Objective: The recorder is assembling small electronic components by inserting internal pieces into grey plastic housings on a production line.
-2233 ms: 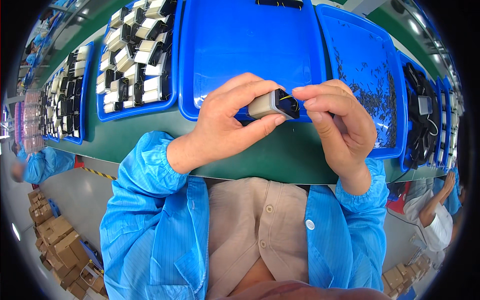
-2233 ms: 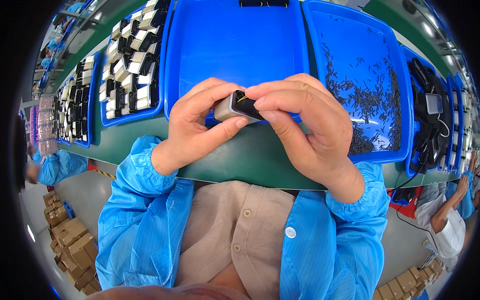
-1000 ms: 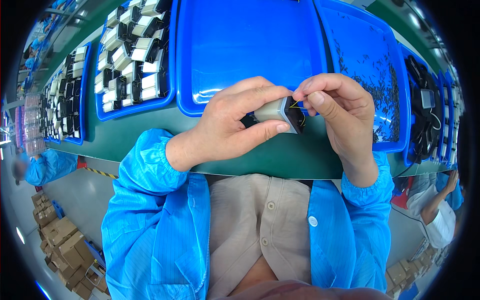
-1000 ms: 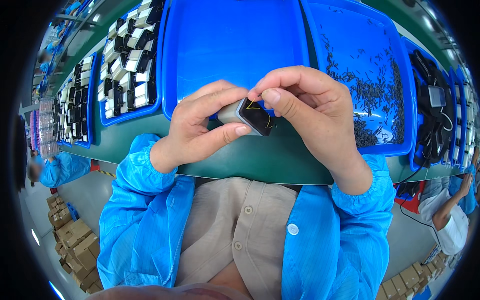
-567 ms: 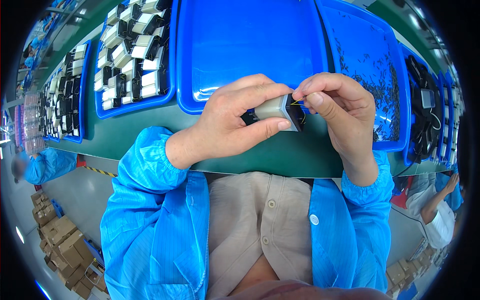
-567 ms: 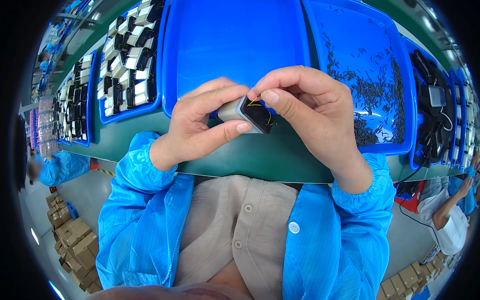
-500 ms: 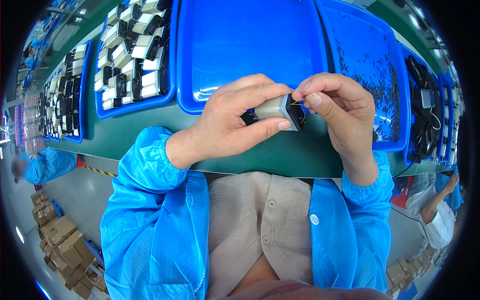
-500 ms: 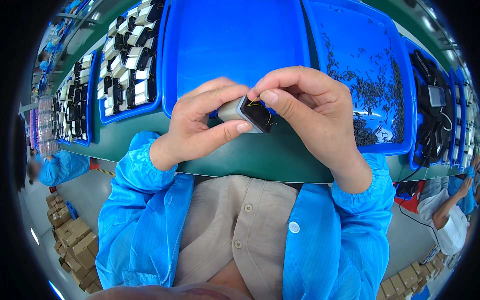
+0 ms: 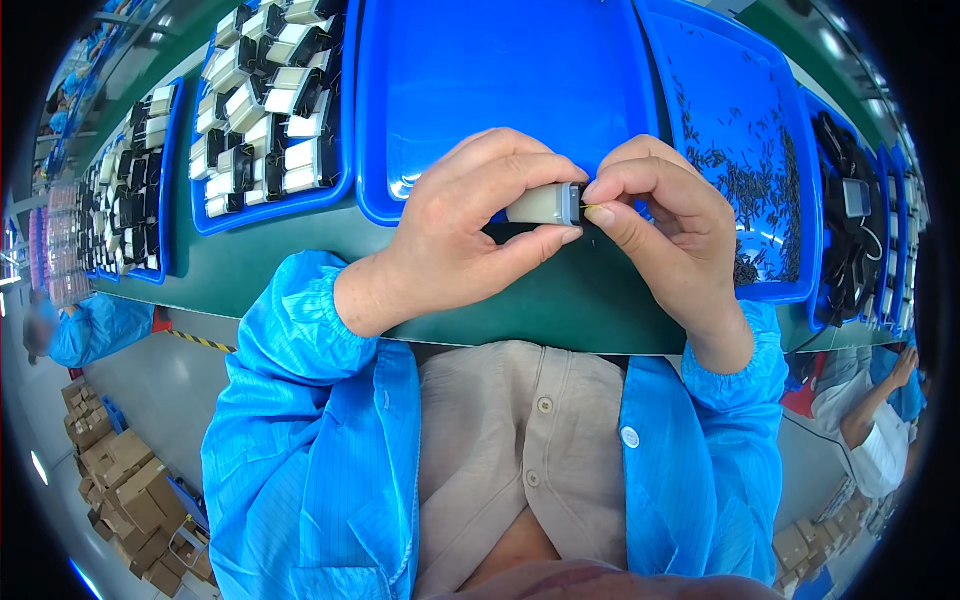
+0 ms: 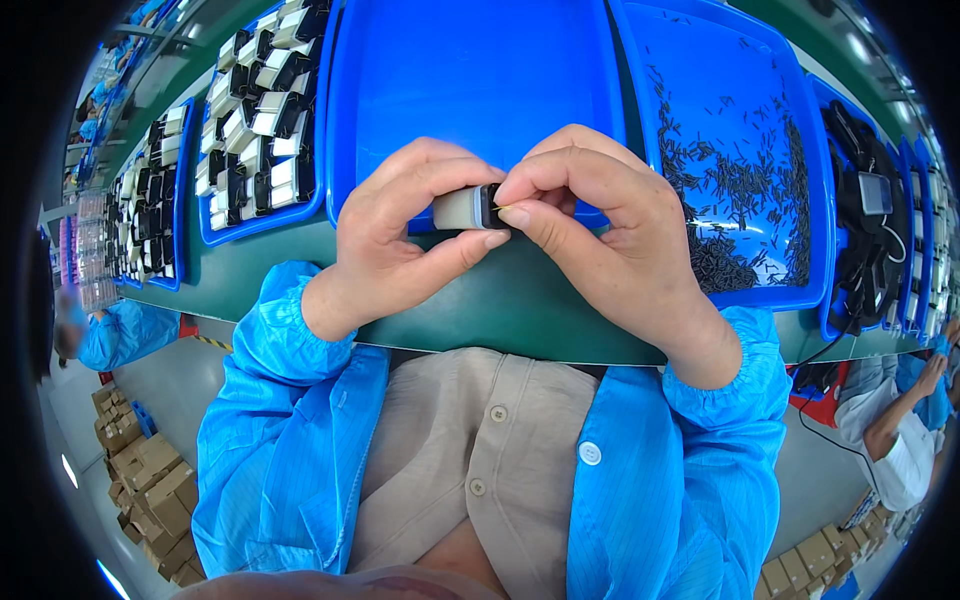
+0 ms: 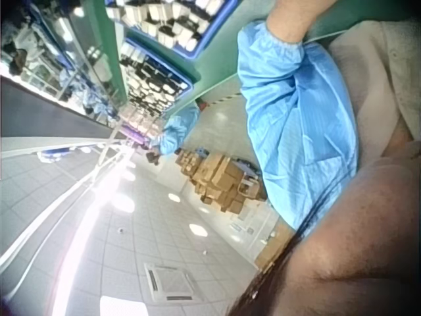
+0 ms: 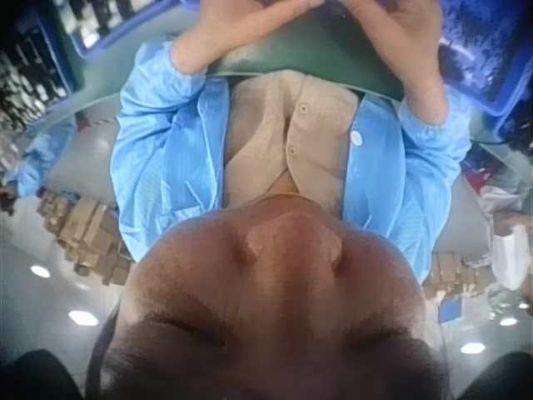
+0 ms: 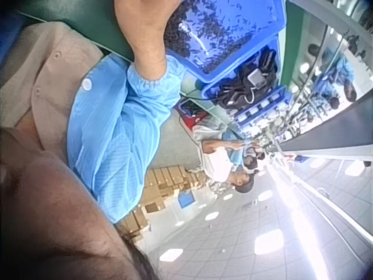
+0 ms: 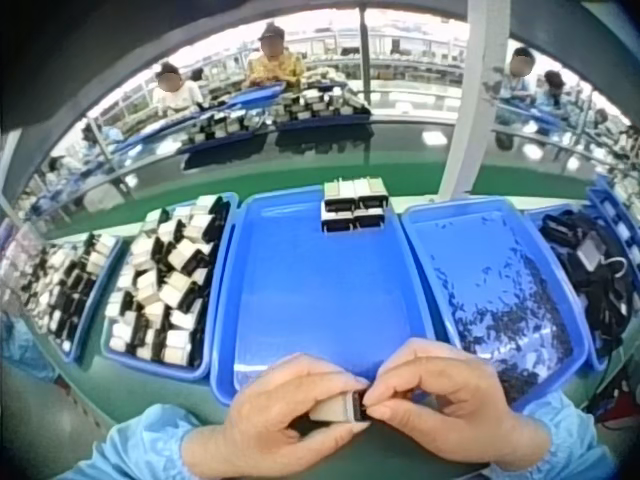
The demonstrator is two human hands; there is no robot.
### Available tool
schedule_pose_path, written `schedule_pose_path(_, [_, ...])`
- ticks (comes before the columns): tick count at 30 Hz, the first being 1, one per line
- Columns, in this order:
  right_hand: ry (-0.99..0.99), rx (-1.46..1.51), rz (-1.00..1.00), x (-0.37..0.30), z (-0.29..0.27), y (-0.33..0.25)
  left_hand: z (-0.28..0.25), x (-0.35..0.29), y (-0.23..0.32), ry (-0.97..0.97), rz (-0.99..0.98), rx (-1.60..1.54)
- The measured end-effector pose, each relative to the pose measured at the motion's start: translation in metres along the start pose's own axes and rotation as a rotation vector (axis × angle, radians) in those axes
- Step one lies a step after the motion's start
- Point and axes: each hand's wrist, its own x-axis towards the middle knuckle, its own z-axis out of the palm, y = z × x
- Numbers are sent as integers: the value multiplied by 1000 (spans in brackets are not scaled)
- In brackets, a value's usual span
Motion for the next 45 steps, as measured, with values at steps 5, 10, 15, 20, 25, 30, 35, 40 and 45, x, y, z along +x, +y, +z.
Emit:
schedule_pose_path(5, [18, 72, 18, -2, 4, 0, 0, -1, -2, 73, 92, 153])
schedule_pose_path(10, [44, 138, 21, -1, 5, 2, -1, 0, -1, 113, 105, 189])
schedule_pose_path(15, [29, 104, 22, -1, 5, 4, 3, 1, -3, 149, 130, 195])
schedule_pose_path(20, [12, 53, -21, -1, 4, 6, 2, 0, -1, 132, 121, 202])
schedule_pose_path(25, [-8, 136, 27, -1, 5, 8, 6, 4, -5, 226, 259, 294])
schedule_pose_path(30, [17, 150, 181, -2, 6, 4, 4, 3, -10, 157, 318, 292])
schedule_pose_path(35, [-5, -83, 91, -2, 2, 4, 3, 4, -10, 125, 299, 285])
schedule_pose_path(40, [56, -73, 100, -3, 4, 1, 2, 4, -4, 143, 205, 245])
schedule_pose_path(45, [169, 64, 28, 0, 8, 4, 4, 0, -6, 167, 161, 228])
